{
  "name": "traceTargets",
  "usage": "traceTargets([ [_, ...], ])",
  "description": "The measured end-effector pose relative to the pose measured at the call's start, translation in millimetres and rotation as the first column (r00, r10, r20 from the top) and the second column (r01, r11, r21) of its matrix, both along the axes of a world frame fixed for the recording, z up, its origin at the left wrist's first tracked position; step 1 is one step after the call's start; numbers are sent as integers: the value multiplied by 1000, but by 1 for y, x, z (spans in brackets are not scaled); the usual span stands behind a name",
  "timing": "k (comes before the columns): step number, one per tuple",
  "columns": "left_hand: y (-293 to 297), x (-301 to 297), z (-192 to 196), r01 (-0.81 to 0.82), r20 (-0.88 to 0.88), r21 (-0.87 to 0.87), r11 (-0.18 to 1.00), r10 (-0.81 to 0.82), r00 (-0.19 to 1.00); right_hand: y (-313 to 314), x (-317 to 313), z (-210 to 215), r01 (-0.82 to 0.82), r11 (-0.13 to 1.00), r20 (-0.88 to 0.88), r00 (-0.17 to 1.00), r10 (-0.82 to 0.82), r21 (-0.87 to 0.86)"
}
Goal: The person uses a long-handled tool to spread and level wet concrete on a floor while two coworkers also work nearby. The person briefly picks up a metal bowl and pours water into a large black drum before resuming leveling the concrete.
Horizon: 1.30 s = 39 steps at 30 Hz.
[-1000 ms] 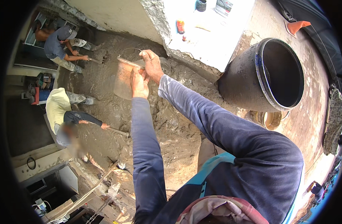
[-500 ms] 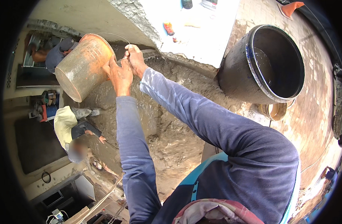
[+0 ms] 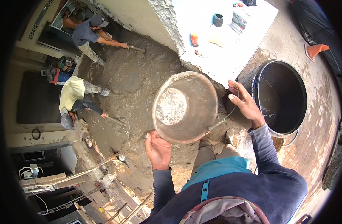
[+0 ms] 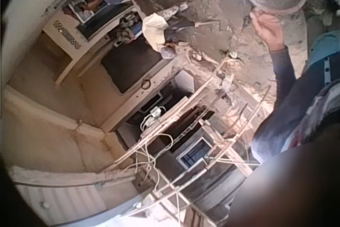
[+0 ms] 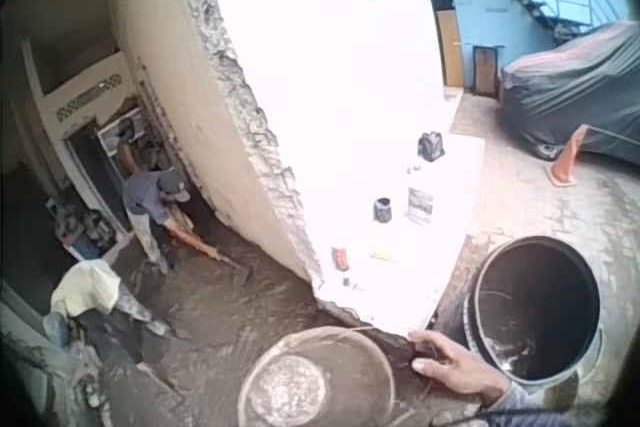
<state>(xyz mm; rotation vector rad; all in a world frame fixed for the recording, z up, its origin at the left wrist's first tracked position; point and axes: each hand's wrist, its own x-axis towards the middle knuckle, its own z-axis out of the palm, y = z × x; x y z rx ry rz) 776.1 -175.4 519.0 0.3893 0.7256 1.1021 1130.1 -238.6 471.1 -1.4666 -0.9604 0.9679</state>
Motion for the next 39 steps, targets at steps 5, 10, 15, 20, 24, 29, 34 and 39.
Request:
traceTargets([
  [5, -71, 107, 16, 444, 243, 289, 848, -513, 823, -136, 102, 69, 286, 951, -111, 948, -299, -113],
  [10, -96, 148, -21, 756, -743, 464, 462, -262, 616, -253, 193, 84, 701, 711, 252, 678, -691, 62],
  [15, -128, 69, -227, 627, -940, -95, 773, -277, 198, -305, 246, 31, 808, 590, 256, 570, -781, 0],
  [20, -285, -96, -391, -36, -736, -646, 763, -609, 294, -310, 258, -38, 762, 612, 126, 642, -756, -213],
  [24, -398, -155, -387, -163, -587, -802, 574, -710, 388, -305, 228, -47, 732, 646, 630, 611, -480, -218],
  [29, -436, -136, -359, -42, -583, -791, 610, -731, 355, -257, 135, -54, 407, 905, 851, 512, -118, -120],
  [34, -381, -113, -362, 32, -665, -631, 775, -561, 493, -216, 60, -63, 252, 953, 741, 670, -48, -167],
  [39, -312, -126, -358, 120, -767, -315, 942, -327, 553, -199, 36, -59, 387, 906, 848, 527, -63, -173],
])
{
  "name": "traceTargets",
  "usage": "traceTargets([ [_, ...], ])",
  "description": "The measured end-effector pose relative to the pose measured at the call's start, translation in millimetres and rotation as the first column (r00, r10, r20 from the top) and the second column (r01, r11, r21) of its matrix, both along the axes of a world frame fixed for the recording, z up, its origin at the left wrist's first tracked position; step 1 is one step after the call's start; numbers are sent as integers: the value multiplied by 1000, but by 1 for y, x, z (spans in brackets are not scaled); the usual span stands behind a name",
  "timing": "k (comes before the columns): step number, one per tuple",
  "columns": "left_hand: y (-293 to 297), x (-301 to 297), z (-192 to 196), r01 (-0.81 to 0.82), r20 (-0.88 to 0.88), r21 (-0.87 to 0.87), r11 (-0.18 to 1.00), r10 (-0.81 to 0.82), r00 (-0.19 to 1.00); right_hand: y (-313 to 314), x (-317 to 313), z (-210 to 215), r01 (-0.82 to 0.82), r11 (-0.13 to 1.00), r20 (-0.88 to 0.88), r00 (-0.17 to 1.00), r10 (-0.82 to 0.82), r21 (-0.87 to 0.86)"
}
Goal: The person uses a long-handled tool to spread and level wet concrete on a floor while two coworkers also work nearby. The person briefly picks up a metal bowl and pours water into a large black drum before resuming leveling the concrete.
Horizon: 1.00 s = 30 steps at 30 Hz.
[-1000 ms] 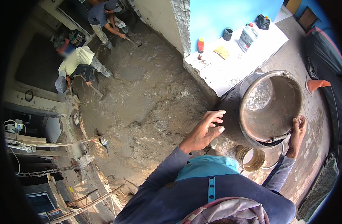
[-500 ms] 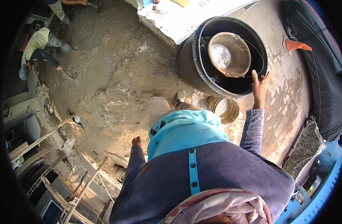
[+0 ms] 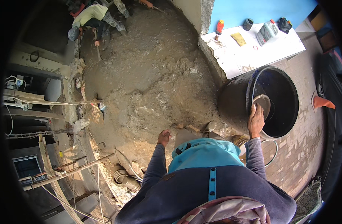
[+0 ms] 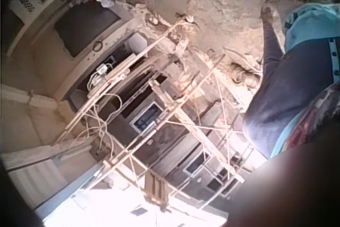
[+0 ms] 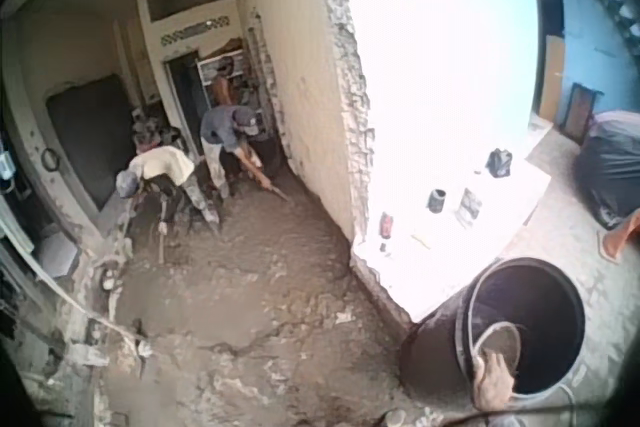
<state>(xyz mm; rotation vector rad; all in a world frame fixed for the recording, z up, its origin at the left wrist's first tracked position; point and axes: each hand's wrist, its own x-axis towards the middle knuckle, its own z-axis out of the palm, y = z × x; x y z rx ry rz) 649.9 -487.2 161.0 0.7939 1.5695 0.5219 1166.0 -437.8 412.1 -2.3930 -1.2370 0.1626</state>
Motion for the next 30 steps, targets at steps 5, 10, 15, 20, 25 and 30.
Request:
traceTargets([
  [5, 21, -65, 1, 55, 17, -11, 998, -55, 998, 6, -2, -5, 179, 984, -26, 983, -180, -21],
  [10, 14, -164, 0, -12, -111, -345, 939, -28, 993, 18, -6, -7, 388, 921, 14, 922, -387, -38],
  [15, -3, -252, -21, -229, -209, -429, 874, 151, 966, 20, -5, -18, 437, 891, 106, 898, -427, -120],
  [20, 1, -285, -33, -345, -88, -312, 885, 334, 938, 21, -7, -24, 419, 899, 116, 906, -406, -127],
  [25, -7, -263, -28, -233, -65, -287, 929, 224, 972, 28, -5, -23, 480, 861, 133, 877, -462, -170],
  [30, -18, -231, -16, 87, -52, -449, 889, -123, 991, 10, 11, -39, 333, 937, 56, 943, -329, -102],
])
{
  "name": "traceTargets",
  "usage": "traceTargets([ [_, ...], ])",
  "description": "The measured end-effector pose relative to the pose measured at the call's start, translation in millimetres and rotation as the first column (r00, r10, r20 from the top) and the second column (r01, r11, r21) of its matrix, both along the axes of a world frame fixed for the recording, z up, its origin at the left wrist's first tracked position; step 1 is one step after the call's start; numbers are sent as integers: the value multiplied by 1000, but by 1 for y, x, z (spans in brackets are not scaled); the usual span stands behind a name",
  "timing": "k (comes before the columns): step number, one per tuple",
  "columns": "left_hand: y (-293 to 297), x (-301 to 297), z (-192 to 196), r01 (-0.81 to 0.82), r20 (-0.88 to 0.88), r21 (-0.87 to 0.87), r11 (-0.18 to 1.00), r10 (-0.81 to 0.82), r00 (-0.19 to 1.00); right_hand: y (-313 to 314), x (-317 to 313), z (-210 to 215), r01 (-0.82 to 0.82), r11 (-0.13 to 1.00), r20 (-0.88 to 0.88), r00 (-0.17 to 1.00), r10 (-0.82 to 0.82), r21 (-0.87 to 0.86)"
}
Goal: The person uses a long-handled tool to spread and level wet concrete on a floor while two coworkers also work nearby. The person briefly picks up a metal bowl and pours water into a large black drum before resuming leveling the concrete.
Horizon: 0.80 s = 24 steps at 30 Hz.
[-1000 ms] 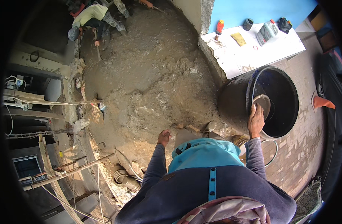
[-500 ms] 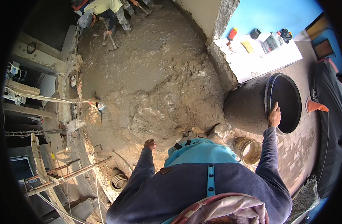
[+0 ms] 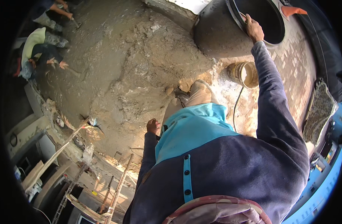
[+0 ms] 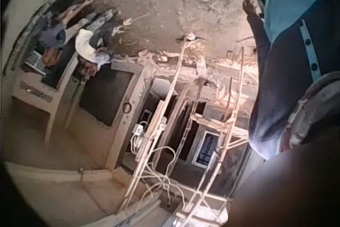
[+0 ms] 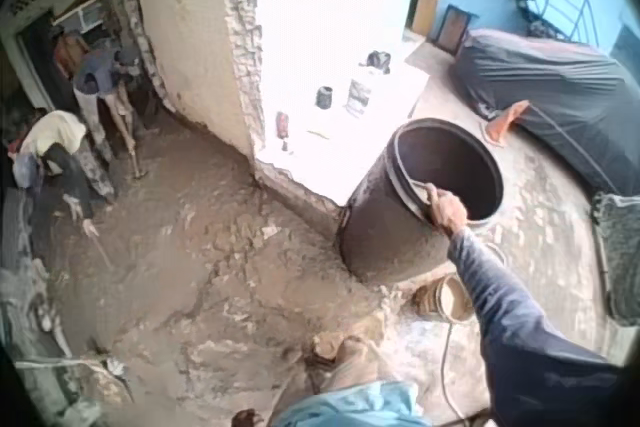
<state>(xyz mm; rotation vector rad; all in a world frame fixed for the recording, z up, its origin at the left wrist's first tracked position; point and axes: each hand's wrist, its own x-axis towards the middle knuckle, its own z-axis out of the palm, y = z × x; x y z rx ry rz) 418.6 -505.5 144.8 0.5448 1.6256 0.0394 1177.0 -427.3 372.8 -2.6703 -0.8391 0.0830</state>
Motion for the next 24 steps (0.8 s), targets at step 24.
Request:
traceTargets([
  [24, 121, -16, 92, 609, -134, 88, 788, -596, 792, -445, -425, -315, -544, 658, -852, 380, -360, -521],
])
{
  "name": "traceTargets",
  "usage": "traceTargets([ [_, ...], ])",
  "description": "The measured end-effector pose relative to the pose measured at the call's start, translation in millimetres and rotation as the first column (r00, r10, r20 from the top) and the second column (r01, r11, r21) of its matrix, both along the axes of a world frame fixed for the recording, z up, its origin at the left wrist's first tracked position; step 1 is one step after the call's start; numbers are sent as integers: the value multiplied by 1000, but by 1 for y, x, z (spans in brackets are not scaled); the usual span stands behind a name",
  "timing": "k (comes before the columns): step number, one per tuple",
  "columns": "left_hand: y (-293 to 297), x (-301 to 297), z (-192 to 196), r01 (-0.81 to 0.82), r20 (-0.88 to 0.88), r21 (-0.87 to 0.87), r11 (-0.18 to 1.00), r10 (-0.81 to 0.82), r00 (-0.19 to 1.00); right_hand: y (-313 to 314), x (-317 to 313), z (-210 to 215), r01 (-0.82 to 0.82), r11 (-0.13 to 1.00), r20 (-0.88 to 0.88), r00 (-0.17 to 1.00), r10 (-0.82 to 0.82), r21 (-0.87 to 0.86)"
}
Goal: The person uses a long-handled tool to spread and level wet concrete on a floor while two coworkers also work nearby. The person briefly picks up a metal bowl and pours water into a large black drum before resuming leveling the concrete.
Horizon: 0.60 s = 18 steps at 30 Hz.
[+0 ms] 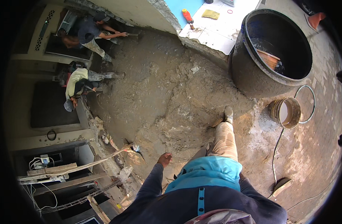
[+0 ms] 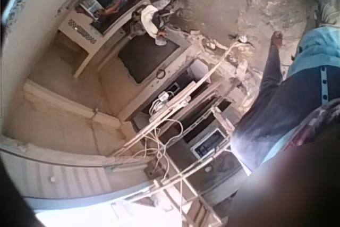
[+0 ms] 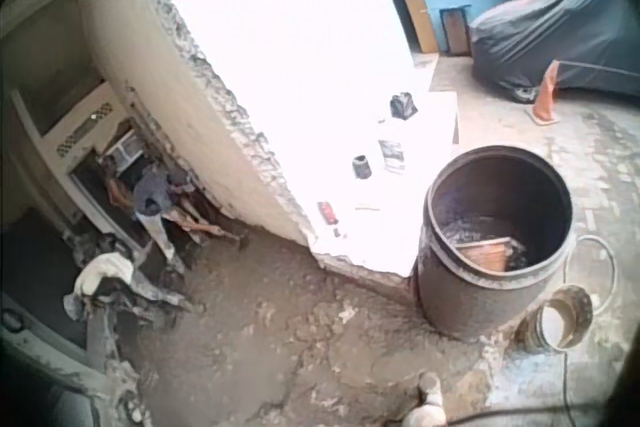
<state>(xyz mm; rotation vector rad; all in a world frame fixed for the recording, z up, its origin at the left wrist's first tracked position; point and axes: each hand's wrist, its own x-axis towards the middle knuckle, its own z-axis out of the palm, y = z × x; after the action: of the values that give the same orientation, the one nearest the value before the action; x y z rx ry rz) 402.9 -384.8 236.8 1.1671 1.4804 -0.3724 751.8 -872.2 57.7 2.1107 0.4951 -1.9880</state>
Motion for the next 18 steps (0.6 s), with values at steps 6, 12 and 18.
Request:
traceTargets([
  [6, 16, 46, -4, 166, -7, 5, 986, -166, 986, 27, 54, -9, -14, 1000, 92, 996, 14, -1],
  [12, 58, 63, -11, -166, 255, 42, 985, 150, 955, 84, 208, 34, -4, 991, -73, 997, -6, -136],
  [18, 46, 21, -25, -263, 240, 247, 933, 204, 949, 106, 248, 60, 338, 934, 9, 941, -339, -120],
])
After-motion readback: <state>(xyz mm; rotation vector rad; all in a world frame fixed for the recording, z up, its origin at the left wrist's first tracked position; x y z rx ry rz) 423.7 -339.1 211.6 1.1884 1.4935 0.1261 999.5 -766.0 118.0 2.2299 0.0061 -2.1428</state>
